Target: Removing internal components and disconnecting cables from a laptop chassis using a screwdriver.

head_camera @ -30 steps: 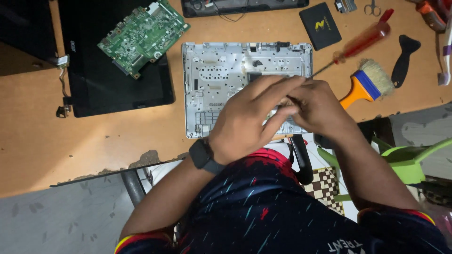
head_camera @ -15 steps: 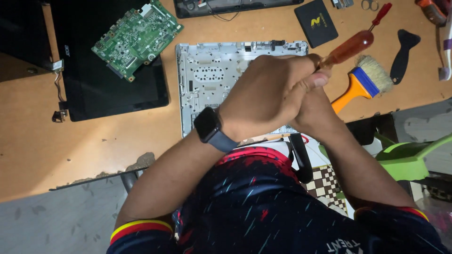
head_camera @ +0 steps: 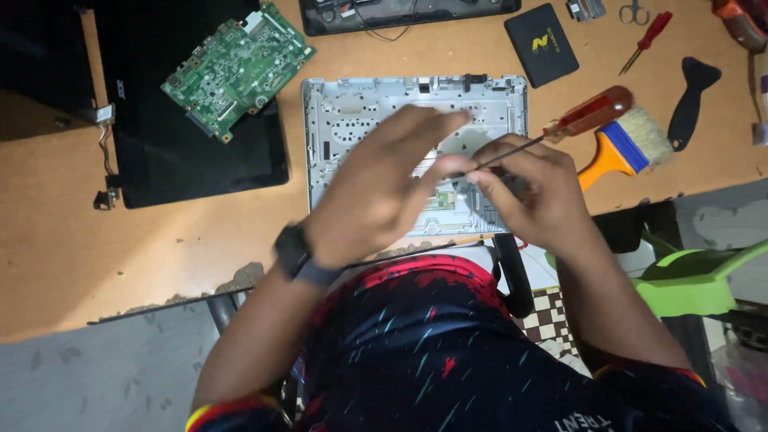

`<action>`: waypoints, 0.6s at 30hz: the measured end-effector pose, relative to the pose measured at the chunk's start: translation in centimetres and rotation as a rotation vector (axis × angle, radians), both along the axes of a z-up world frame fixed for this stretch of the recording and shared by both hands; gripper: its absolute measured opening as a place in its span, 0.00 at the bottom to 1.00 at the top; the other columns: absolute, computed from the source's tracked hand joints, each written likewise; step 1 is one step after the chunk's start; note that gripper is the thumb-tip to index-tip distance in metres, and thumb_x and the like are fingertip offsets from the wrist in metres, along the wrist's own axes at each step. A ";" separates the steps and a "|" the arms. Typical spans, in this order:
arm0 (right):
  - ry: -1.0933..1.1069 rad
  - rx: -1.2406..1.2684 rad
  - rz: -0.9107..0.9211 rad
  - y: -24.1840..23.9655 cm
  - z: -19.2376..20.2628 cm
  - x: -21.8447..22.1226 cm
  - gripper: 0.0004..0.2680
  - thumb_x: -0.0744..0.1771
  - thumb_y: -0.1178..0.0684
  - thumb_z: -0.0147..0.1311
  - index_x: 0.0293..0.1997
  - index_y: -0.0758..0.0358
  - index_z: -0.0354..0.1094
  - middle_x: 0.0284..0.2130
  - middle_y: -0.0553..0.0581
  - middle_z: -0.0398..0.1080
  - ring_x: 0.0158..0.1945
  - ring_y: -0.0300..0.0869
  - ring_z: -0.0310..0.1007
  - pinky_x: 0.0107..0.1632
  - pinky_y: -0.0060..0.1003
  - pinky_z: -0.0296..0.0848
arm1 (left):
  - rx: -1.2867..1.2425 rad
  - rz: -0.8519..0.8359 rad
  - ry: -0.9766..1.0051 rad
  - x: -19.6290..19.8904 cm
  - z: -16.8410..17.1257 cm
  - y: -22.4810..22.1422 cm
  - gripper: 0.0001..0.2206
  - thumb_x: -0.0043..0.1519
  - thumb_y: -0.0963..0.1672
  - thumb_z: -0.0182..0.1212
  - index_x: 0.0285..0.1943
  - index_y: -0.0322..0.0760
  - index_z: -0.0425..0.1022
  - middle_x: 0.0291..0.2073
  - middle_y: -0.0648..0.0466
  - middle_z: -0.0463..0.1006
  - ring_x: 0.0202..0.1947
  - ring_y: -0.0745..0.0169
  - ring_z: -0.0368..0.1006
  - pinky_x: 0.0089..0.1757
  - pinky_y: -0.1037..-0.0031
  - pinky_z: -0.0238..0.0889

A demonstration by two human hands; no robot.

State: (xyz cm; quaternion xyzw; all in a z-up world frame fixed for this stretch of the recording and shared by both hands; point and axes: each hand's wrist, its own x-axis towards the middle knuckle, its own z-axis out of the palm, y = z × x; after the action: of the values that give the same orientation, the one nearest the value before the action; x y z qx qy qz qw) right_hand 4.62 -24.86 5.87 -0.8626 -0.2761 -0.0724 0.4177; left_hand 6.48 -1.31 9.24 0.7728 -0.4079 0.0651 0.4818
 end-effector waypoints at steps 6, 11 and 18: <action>-0.079 -0.048 -0.016 -0.4 0.9 -0.4 0.04 0.71 0.60 0.55 0.45 0.71 0.73 0.38 0.63 0.77 0.40 0.48 0.78 0.45 0.39 0.76 | 0.382 0.327 -0.020 -4.7 -5.9 2.6 0.19 0.59 0.38 0.62 0.61 0.39 0.75 0.55 0.50 0.76 0.49 0.45 0.70 0.45 0.56 0.61; -0.061 0.081 0.042 1.3 2.9 -0.4 0.04 0.71 0.63 0.51 0.45 0.75 0.71 0.40 0.67 0.77 0.42 0.50 0.81 0.48 0.38 0.80 | 0.296 0.323 -0.208 -6.2 -6.7 2.7 0.09 0.67 0.38 0.61 0.56 0.34 0.76 0.51 0.49 0.77 0.49 0.45 0.72 0.48 0.57 0.61; -0.071 0.026 0.081 4.5 1.8 -0.1 0.05 0.71 0.62 0.51 0.42 0.74 0.73 0.39 0.63 0.77 0.43 0.50 0.79 0.50 0.40 0.76 | 0.332 0.339 -0.237 -6.6 -7.2 3.0 0.09 0.68 0.40 0.59 0.56 0.35 0.74 0.51 0.50 0.76 0.50 0.48 0.72 0.49 0.57 0.63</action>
State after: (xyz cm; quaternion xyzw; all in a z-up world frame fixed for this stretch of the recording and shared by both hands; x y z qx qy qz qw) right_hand 4.55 -20.40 7.65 -0.8421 -0.3244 -0.0897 0.4213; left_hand -0.07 1.69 2.07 0.8856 -0.3314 0.1669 0.2795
